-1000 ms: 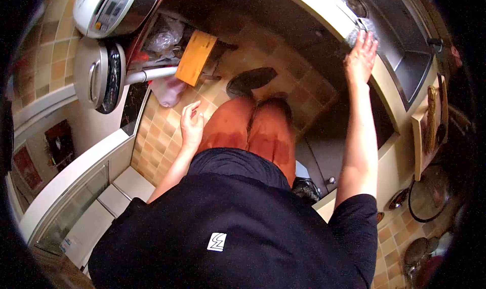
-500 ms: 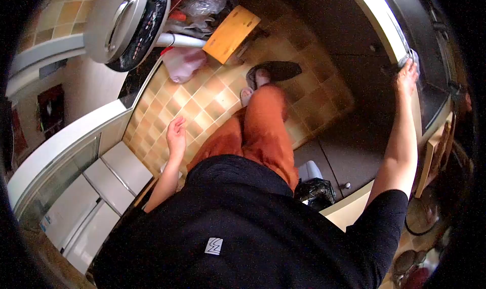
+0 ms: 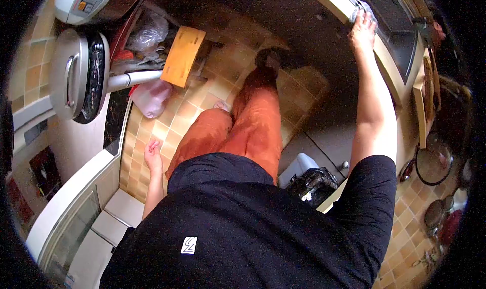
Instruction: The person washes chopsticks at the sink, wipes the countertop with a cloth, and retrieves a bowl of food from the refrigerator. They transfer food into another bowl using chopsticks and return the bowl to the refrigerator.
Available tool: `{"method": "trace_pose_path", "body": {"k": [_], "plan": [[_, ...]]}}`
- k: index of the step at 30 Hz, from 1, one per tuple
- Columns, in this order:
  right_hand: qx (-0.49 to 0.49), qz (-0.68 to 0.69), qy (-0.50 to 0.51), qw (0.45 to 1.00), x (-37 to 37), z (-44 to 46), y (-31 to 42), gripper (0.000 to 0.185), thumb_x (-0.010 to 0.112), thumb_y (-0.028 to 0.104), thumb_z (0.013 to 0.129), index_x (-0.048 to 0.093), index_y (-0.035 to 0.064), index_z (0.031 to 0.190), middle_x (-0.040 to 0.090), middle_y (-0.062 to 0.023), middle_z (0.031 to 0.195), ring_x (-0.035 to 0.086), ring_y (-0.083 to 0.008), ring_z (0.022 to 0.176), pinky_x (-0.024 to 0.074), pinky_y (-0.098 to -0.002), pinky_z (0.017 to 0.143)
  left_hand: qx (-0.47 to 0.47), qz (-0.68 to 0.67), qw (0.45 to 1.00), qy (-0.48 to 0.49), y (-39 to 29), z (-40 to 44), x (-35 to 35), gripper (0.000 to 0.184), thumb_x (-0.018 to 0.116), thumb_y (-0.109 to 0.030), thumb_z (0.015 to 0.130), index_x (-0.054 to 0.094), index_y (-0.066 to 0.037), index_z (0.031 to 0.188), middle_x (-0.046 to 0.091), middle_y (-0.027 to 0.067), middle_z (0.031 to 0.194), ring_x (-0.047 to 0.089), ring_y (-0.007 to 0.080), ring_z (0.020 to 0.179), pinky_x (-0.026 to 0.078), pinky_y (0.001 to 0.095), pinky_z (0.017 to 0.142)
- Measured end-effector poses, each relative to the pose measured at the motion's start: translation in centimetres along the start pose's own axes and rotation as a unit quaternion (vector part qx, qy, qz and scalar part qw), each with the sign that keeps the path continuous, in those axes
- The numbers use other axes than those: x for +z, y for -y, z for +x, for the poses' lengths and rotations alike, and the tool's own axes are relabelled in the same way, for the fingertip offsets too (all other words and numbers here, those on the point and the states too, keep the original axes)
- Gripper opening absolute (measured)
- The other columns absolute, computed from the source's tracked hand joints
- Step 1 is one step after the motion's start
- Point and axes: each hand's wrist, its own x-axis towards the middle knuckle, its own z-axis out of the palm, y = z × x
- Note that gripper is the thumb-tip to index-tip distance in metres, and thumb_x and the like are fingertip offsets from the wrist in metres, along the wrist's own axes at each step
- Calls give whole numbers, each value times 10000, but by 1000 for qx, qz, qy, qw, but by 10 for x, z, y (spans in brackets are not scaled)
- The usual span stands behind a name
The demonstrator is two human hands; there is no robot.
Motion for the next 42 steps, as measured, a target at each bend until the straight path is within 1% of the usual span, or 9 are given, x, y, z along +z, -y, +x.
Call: {"method": "trace_pose_path", "body": {"k": [12, 16, 17, 20, 21, 22, 30, 35, 42], "plan": [[16, 87, -62, 994, -6, 4, 3, 702, 524, 97, 871, 240, 109, 1513, 259, -176, 1564, 320, -474, 1377, 337, -495, 1124, -106, 105, 987, 59, 17, -22, -25, 259, 524, 24, 933, 541, 40, 1190, 655, 103, 1010, 624, 159, 962, 477, 272, 909], [-2, 96, -90, 991, 3, 2, 10, 639, 453, 90, 902, 253, 109, 1508, 257, -192, 1561, 318, -488, 1371, 327, -497, 1129, -147, 126, 981, 36, 51, -34, -37, 255, 555, 13, 911, 549, 21, 1166, 658, 94, 958, 632, 163, 920, 491, 270, 863], [-14, 24, -20, 999, 1, 5, 8, 818, 658, 232, 869, 191, 3, 1499, 232, -251, 1547, 253, -404, 1426, 203, -460, 1191, -143, 130, 981, 32, 69, -34, -39, 259, 565, 7, 905, 551, 17, 1164, 662, 97, 954, 635, 165, 908, 495, 272, 847], [-11, 13, 1, 1000, -19, -4, 6, 840, 667, 236, 870, 169, -6, 1503, 232, -249, 1546, 213, -366, 1453, 179, -462, 1194, -155, 116, 981, 11, 119, -42, -41, 273, 594, -17, 888, 559, 4, 1157, 675, 100, 947, 641, 168, 878, 504, 276, 806], [-16, 48, -29, 998, -11, -8, 0, 731, 552, 155, 890, 188, 52, 1516, 231, -219, 1559, 249, -409, 1427, 218, -472, 1182, -177, 94, 980, 9, 125, -51, -41, 277, 605, -28, 883, 563, 1, 1155, 679, 100, 947, 642, 168, 873, 505, 277, 798], [-17, 84, -60, 994, -3, -8, -2, 662, 437, 75, 909, 206, 111, 1528, 229, -189, 1573, 285, -453, 1402, 257, -481, 1170, -193, 70, 979, 6, 126, -51, -38, 281, 615, -39, 878, 568, -2, 1152, 683, 99, 947, 643, 167, 868, 506, 277, 790], [-46, 2, -32, 998, -9, -14, -9, 796, 648, 227, 870, 207, 37, 1505, 255, -229, 1545, 278, -450, 1401, 253, -500, 1159, -146, 4, 986, -77, 99, -79, -50, 260, 629, -75, 901, 584, -1, 1146, 683, 97, 974, 640, 157, 863, 507, 278, 790], [-93, 11, -44, 995, -28, -19, -6, 801, 626, 250, 880, 187, -46, 1480, 283, -231, 1521, 249, -389, 1428, 227, -525, 1157, -141, 68, 983, -95, 100, -110, -42, 235, 622, -69, 906, 591, 2, 1129, 680, 99, 1009, 646, 159, 890, 501, 279, 828], [-76, 13, -88, 993, -23, -21, -8, 722, 550, 176, 872, 210, -20, 1478, 314, -276, 1485, 299, -413, 1398, 247, -514, 1156, -173, 132, 968, -122, 83, -135, -45, 249, 648, -140, 873, 626, -26, 1093, 671, 120, 1056, 638, 214, 972, 500, 340, 860]]}}
